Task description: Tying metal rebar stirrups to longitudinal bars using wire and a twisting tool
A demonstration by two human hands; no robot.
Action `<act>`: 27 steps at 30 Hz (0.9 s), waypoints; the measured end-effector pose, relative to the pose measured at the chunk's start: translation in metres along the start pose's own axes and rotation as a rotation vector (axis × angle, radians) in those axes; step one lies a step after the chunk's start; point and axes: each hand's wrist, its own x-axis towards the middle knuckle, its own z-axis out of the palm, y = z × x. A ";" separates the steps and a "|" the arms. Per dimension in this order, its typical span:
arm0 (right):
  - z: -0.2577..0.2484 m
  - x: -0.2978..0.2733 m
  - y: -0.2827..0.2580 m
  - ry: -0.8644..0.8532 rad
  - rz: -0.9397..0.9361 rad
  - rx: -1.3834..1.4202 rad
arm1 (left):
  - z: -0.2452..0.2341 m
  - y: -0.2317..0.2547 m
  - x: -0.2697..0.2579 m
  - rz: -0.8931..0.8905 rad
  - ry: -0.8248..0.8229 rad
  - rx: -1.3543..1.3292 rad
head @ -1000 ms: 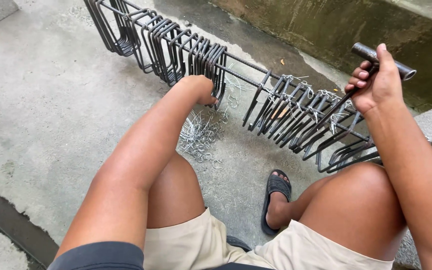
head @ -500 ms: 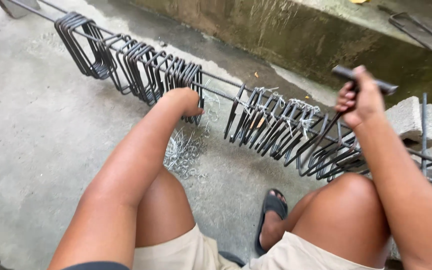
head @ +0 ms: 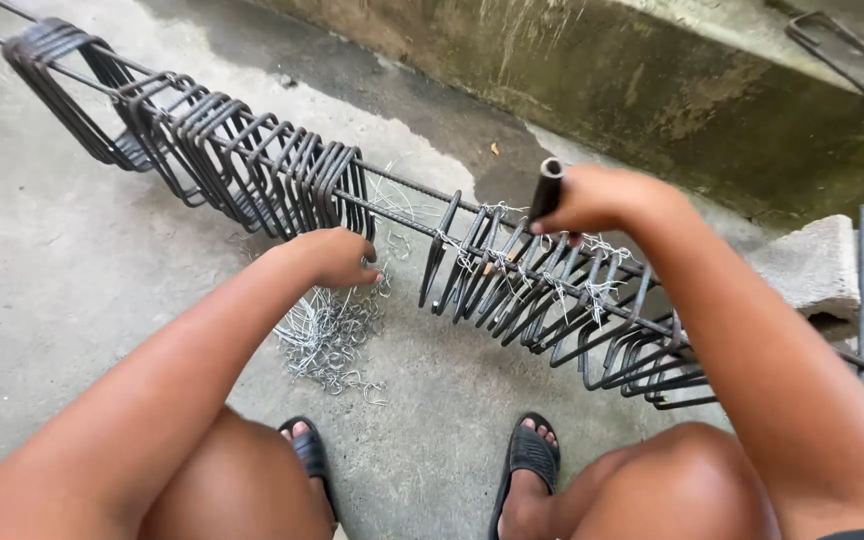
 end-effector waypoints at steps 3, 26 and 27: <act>0.003 0.074 0.060 0.009 0.066 -0.484 | 0.011 -0.001 0.014 0.067 -0.053 0.066; -0.008 0.017 0.075 -0.114 0.550 -0.831 | 0.146 -0.020 0.055 0.244 -0.304 0.071; -0.014 0.006 0.069 -0.103 0.548 -0.859 | 0.131 -0.008 0.048 0.269 -0.257 -0.005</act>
